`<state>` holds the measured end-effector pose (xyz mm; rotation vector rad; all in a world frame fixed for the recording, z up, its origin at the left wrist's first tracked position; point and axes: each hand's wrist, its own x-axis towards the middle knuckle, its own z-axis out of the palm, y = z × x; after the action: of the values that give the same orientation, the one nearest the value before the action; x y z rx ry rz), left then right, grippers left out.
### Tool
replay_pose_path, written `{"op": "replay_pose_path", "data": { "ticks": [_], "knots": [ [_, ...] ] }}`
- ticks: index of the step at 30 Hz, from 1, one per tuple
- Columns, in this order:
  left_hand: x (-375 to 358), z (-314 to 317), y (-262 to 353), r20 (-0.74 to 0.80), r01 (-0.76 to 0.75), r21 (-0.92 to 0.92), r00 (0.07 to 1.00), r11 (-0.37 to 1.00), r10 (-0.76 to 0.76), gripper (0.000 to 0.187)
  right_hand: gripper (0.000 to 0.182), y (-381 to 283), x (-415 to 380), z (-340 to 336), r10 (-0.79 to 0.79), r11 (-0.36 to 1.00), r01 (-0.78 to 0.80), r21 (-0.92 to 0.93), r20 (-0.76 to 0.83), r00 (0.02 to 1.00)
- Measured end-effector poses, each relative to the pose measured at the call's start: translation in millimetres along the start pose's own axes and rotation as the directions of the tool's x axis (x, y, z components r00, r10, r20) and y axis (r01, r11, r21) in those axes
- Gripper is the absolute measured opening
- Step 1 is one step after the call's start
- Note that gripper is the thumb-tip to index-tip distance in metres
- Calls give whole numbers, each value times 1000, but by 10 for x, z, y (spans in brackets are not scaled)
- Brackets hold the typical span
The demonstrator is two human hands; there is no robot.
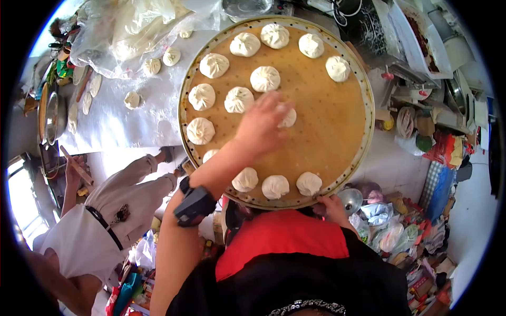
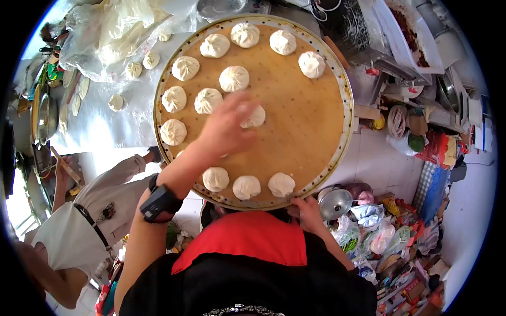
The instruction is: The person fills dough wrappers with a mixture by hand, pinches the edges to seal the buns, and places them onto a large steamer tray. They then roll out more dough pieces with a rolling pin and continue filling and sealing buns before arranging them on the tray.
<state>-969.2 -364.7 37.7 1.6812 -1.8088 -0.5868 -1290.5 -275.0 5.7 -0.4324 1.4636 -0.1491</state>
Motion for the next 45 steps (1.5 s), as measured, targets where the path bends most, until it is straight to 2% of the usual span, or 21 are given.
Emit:
{"op": "replay_pose_path", "data": {
  "ticks": [1,3,5,7,8,10,12,15,17,19,20,21,22,24,29,33,35,39,41,42,45],
  "knots": [
    [-69,-90,41,-81,13,-30,997,999,-15,51,27,-60,-39,-34,12,999,-10,-49,29,999],
    [-441,-275,-61,-273,199,-59,939,978,-208,58,24,-208,-92,-58,29,987,-13,-158,102,994],
    [-955,-360,-282,-506,314,-467,672,827,-541,66,27,-259,-58,-125,-28,952,77,-295,169,985],
    [-1256,-646,-617,-402,333,-807,296,488,-867,71,30,-169,149,-325,-145,881,258,-397,292,945],
    [-1336,-813,-678,-398,380,-796,256,470,-881,72,32,-347,69,-326,-105,741,295,-603,330,938],
    [-1244,-1039,-295,-368,499,-742,255,447,-894,74,32,-496,33,-350,-87,566,425,-706,462,883],
    [-1668,-696,-579,-417,509,-708,259,490,-871,72,32,-447,304,-634,-298,250,790,-560,732,613],
    [-2156,270,-744,-269,335,-901,65,275,-961,69,31,-1152,4,-591,274,62,536,-842,531,802],
    [-2235,647,-523,-132,180,-975,-13,127,-991,65,30,-1426,103,-598,80,371,580,-725,648,758],
    [-2008,570,-112,67,77,-994,-204,-84,-977,62,31,-2007,-240,126,-209,113,551,-827,523,826],
    [-2096,653,-217,70,-59,-996,-56,-66,-996,51,35,-2103,-213,381,-336,130,597,-792,531,778],
    [-2131,669,-292,85,-67,-994,-16,-84,-996,46,39,-2156,-48,561,-472,-154,729,-666,698,538],
    [-2173,640,-326,113,-72,-991,29,-115,-993,43,43,-2184,136,721,-505,-441,749,-494,827,247],
    [-2222,624,-341,143,-63,-987,52,-146,-988,40,47,-2280,309,1086,-383,-632,699,-335,919,94],
    [-2139,621,-235,119,-36,-993,-112,-115,-987,39,31,-2267,617,1357,-314,-593,748,-299,941,127],
    [-2161,631,-248,89,-48,-995,-40,-87,-995,34,18,-2241,651,1369,-330,-569,770,-290,938,110],
    [-2224,672,-328,80,-68,-994,3,-80,-997,36,16,-2274,679,1403,-277,-636,743,-209,960,33],
    [-2168,675,-344,93,-108,-990,-45,-88,-995,34,20,-2270,784,1429,-228,-731,662,-167,974,-5],
    [-2070,617,-267,111,-103,-990,-107,-100,-988,37,26,-2273,726,1433,-280,-670,719,-182,960,-18],
    [-2088,628,-282,95,-106,-991,-63,-88,-994,38,29,-2276,688,1446,-305,-637,748,-187,952,-21],
    [-2107,649,-311,104,-105,-990,-73,-96,-992,39,34,-2308,640,1522,-164,-708,697,-115,986,-4]
  ]
}}
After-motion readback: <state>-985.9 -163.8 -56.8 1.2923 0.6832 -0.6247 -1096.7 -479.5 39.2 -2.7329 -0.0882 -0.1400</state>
